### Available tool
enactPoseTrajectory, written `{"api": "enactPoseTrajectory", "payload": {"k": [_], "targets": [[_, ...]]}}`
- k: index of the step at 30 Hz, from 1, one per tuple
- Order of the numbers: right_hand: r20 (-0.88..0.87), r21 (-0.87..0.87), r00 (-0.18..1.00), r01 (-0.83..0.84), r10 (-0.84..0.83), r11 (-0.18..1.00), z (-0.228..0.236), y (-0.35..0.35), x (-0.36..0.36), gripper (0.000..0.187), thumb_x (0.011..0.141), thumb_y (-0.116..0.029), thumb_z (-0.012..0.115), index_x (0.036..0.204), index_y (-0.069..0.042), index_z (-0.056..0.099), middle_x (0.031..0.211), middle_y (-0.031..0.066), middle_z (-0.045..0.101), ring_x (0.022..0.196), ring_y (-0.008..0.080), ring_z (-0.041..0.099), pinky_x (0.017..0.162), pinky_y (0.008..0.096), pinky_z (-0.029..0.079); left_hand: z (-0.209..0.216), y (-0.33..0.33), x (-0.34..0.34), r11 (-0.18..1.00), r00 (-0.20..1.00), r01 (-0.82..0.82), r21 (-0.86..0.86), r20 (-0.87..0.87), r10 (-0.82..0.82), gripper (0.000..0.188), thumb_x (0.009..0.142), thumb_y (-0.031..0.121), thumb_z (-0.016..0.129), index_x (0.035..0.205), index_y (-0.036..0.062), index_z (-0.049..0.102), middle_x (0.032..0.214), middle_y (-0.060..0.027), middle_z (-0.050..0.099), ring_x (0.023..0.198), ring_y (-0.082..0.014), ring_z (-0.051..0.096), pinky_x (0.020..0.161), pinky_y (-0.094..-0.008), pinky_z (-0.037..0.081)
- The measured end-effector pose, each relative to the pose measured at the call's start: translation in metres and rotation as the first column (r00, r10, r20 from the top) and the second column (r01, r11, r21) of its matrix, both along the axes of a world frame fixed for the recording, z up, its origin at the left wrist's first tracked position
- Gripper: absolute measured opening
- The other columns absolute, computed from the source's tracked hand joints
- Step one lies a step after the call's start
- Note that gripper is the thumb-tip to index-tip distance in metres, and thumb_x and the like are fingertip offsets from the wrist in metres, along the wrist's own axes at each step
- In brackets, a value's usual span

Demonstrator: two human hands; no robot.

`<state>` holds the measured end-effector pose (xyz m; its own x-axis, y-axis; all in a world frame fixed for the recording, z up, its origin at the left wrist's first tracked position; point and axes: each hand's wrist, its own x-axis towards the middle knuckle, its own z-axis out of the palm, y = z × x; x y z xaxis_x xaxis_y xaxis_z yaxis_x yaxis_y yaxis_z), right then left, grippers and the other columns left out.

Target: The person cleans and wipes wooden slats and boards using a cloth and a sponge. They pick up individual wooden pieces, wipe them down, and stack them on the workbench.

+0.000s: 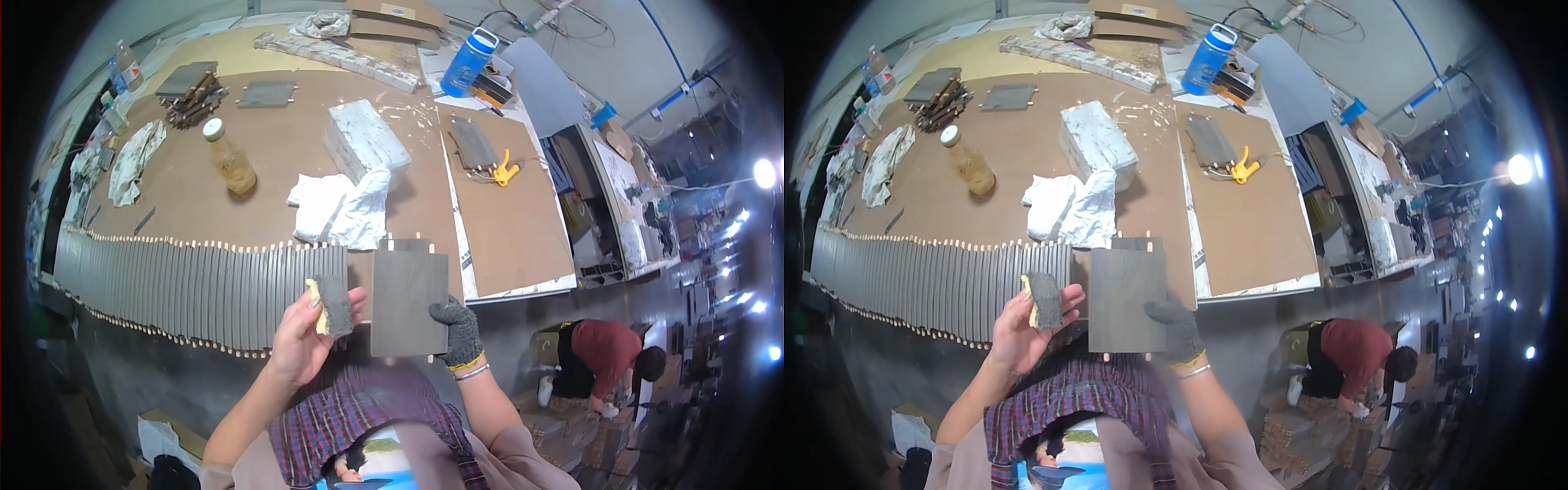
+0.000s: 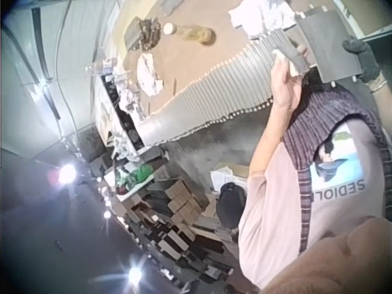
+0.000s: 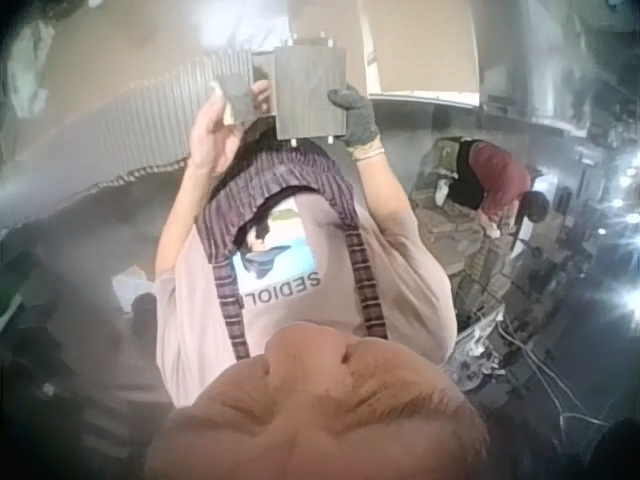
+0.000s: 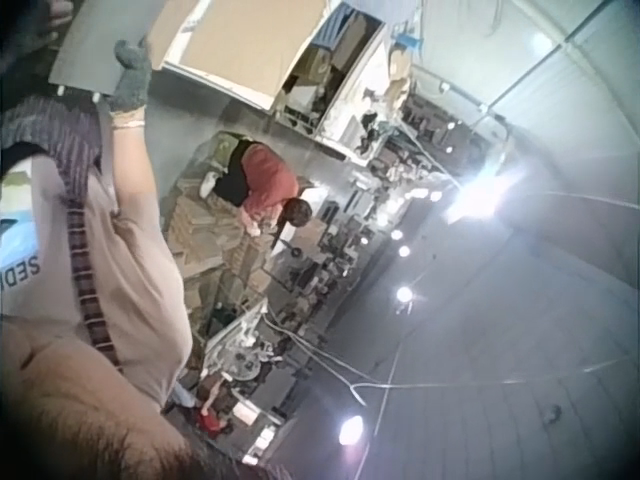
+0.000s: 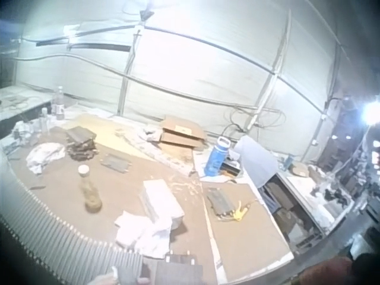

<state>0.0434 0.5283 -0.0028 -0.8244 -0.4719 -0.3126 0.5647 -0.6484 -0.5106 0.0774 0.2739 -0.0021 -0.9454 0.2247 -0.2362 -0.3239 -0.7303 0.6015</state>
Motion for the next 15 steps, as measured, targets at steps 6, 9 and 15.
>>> {"api": "enactPoseTrajectory", "payload": {"k": [6, 9, 15], "targets": [[-0.141, -0.327, 0.990, -0.074, 0.028, 0.942, 0.009, -0.010, -0.034, 0.090, 0.096, -0.062, 0.049, 0.157, -0.002, 0.023, 0.155, 0.0244, 0.036, 0.138, 0.0394, 0.045, 0.110, 0.0548, 0.043, 0.021, 0.029, -0.014, 0.989, 0.988, -0.111, -0.099, -0.122, 0.098, 0.044, 0.099, 0.027, 0.050, 0.134, -0.0002, 0.048, 0.141, -0.0243, 0.056, 0.133, -0.0332, 0.053, 0.111, -0.0477, 0.042], [-0.128, -0.327, 0.988, -0.121, 0.083, 0.937, 0.010, -0.004, -0.054, 0.091, 0.097, -0.070, 0.039, 0.157, -0.004, 0.023, 0.154, 0.0231, 0.038, 0.137, 0.0392, 0.047, 0.110, 0.0530, 0.044, 0.031, 0.035, -0.028, 0.974, 0.981, -0.158, -0.165, -0.135, 0.136, 0.042, 0.097, 0.021, 0.051, 0.131, -0.0040, 0.050, 0.134, -0.0232, 0.060, 0.125, -0.0294, 0.059, 0.105, -0.0437, 0.048], [-0.527, -0.025, 0.849, 0.036, -0.044, 0.999, -0.007, -0.001, -0.076, 0.077, 0.101, -0.064, 0.040, 0.152, -0.007, 0.035, 0.145, 0.0154, 0.050, 0.129, 0.0298, 0.054, 0.106, 0.0473, 0.048, 0.038, 0.058, -0.020, 0.175, 0.804, -0.551, -0.816, -0.576, -0.148, 0.045, 0.072, 0.004, 0.075, 0.115, -0.0012, 0.063, 0.106, -0.0140, 0.062, 0.097, -0.0270, 0.062, 0.086, -0.0371, 0.052]]}}
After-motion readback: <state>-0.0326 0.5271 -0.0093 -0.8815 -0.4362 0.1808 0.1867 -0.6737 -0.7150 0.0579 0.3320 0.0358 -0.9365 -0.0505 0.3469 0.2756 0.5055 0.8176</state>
